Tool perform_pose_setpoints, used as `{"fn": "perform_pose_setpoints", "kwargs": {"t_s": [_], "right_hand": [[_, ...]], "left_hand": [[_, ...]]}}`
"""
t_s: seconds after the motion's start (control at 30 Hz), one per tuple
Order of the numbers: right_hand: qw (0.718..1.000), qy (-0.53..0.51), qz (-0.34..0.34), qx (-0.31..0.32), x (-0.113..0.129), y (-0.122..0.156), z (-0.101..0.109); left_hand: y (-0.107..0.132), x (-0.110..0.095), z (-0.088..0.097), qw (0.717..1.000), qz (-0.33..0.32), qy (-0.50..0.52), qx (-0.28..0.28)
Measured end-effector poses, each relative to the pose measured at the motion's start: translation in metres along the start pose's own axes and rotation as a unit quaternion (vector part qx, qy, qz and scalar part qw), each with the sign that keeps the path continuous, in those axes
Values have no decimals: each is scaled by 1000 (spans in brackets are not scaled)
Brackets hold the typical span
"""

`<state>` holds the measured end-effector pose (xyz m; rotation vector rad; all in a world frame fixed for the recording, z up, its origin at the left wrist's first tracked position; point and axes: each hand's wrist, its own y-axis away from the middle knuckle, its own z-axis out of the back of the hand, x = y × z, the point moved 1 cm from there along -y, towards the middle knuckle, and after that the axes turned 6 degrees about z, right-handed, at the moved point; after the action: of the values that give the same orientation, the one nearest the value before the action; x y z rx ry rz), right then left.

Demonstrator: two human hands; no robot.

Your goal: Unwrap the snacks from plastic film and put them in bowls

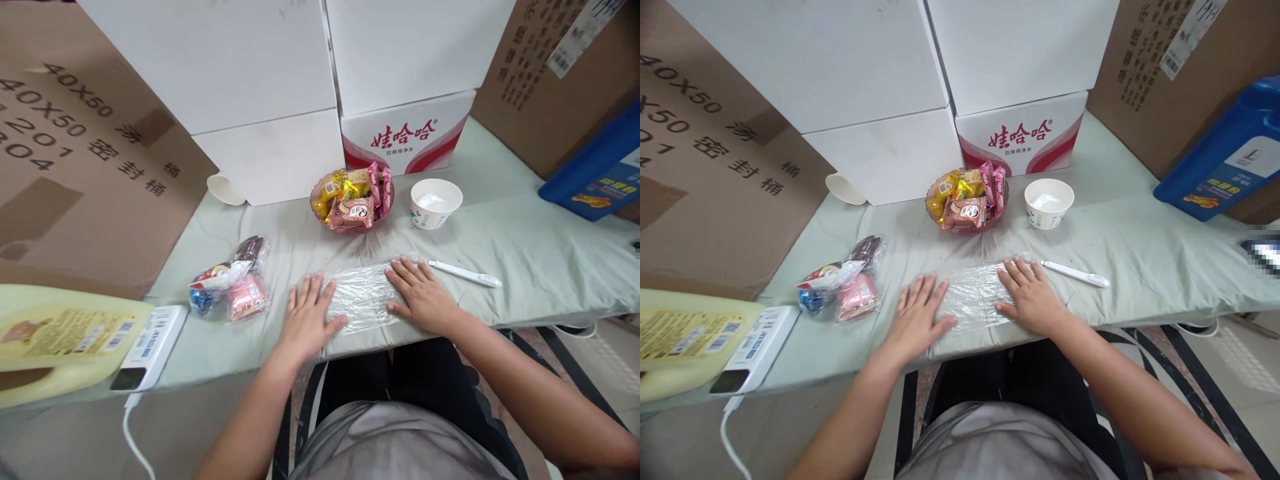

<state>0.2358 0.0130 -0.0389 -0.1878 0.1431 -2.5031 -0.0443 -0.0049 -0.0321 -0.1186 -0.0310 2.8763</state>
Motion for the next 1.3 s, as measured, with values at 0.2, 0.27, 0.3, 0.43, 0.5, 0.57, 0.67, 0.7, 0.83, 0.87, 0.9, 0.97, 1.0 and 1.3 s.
{"fn": "perform_pose_setpoints", "kwargs": {"t_s": [0.2, 0.27, 0.3, 0.43, 0.5, 0.57, 0.67, 0.7, 0.83, 0.87, 0.9, 0.97, 1.0, 1.3], "right_hand": [[994, -46, 89, -51, -15, 59, 13], [990, -67, 99, -72, -11, 75, 14], [989, -76, 96, -87, -8, 82, 14], [978, -122, 69, -152, 3, 97, 18], [970, -158, 46, -177, 6, 98, 21], [963, -190, 6, -192, 6, 94, 24], [959, -191, -87, -188, 4, 82, 26], [960, -178, -121, -181, 3, 76, 26], [961, -97, -223, -133, -2, 51, 21], [962, -73, -238, -116, -3, 45, 19], [962, -49, -249, -97, -4, 41, 17], [962, -9, -264, -63, -6, 34, 14], [962, 7, -269, -51, -6, 33, 13], [979, 29, -81, -184, 10, 36, 26]], "left_hand": [[48, 30, 10, 990, -83, 67, -90], [61, 25, 11, 981, -140, 106, -85], [65, 22, 11, 976, -155, 122, -89], [72, 16, 12, 960, -165, 190, -120], [71, 16, 16, 954, -155, 229, -116], [66, 15, 21, 953, -125, 252, -112], [50, 14, 25, 961, -65, 236, -129], [43, 14, 25, 964, -47, 222, -140], [14, 13, 16, 974, 23, 150, -169], [7, 13, 13, 976, 40, 131, -167], [2, 13, 10, 979, 55, 112, -160], [-5, 13, 5, 984, 79, 81, -136], [-7, 13, 4, 986, 88, 71, -125], [3, -17, 23, 961, 14, 76, -265]]}}
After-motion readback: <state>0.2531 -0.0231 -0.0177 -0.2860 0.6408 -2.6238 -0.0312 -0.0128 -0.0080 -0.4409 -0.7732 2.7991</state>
